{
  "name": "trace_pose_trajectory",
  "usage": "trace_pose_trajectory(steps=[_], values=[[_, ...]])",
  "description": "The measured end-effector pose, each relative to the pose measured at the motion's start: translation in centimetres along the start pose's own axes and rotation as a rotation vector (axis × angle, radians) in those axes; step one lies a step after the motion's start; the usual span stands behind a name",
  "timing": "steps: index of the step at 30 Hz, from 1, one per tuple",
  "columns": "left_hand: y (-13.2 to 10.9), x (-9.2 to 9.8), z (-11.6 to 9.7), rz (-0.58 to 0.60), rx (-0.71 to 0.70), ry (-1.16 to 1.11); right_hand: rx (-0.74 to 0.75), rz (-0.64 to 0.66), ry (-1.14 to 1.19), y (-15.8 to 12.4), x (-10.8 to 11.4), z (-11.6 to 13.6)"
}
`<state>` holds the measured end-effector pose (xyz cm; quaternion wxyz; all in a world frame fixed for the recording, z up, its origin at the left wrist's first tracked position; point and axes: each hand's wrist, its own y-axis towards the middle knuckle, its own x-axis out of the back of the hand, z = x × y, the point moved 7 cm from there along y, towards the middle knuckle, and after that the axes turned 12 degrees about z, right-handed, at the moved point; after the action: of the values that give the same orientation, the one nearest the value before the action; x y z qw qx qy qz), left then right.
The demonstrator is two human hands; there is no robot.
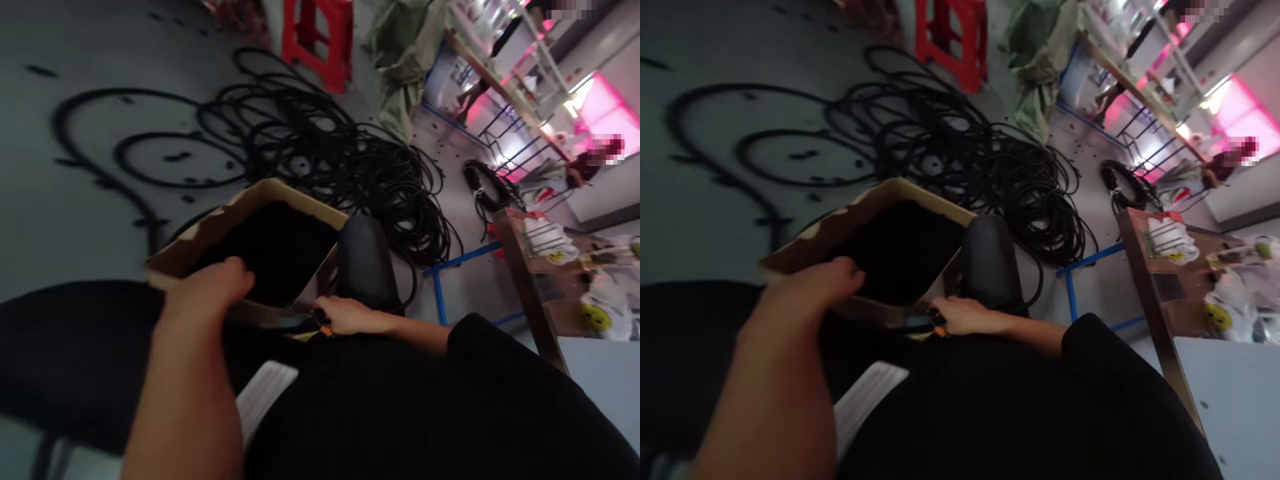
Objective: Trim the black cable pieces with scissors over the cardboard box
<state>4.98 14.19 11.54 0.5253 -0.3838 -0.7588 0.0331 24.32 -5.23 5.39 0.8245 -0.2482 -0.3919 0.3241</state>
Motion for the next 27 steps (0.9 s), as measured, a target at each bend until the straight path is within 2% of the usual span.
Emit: trace_pose_trajectory(steps=[1,3,4,6,8,11,13,14,15,16,18,19,20,22,27], values=[[0.6,0.8,0.8,-0.011,0.115,-0.054,0.004,-0.040,0.070,-0.2,0.5,-0.5],[0.6,1.9,1.6,-0.074,0.212,-0.158,-0.013,-0.127,0.239,-0.9,1.6,-1.5],[0.4,2.0,1.8,-0.088,0.223,-0.204,-0.031,-0.175,0.328,-1.3,2.2,-2.0],[0.3,1.2,2.2,-0.044,0.204,-0.294,-0.069,-0.295,0.487,-1.9,3.7,-2.7],[0.6,-0.6,2.1,0.084,0.113,-0.441,-0.070,-0.430,0.606,-2.3,5.5,-2.6],[1.2,-3.8,0.5,0.379,-0.043,-0.770,0.013,-0.582,0.725,-2.1,7.6,-1.3],[1.3,-5.2,-0.8,0.546,-0.087,-0.926,0.106,-0.596,0.780,-1.7,8.0,0.0],[1.4,-5.3,-1.2,0.547,-0.091,-1.019,0.161,-0.571,0.801,-1.4,7.9,0.7],[1.8,-4.9,-1.4,0.482,-0.089,-1.141,0.214,-0.530,0.816,-1.1,7.6,1.4],[2.1,-4.1,-1.2,0.358,-0.069,-1.299,0.261,-0.470,0.823,-0.9,7.1,1.9],[2.4,-2.3,0.1,0.021,0.013,-1.679,0.329,-0.326,0.814,-0.7,5.8,2.7],[2.4,-1.8,0.9,-0.109,0.074,-1.845,0.350,-0.258,0.797,-0.8,5.2,2.8],[2.4,-1.3,1.4,-0.188,0.112,-1.978,0.364,-0.201,0.777,-1.0,4.7,2.8],[2.6,-0.3,1.9,-0.229,0.140,-2.107,0.384,-0.142,0.741,-1.6,4.2,2.0],[3.7,1.1,3.5,-0.305,0.164,-2.116,0.315,0.008,0.684,-3.2,3.6,-1.2]])
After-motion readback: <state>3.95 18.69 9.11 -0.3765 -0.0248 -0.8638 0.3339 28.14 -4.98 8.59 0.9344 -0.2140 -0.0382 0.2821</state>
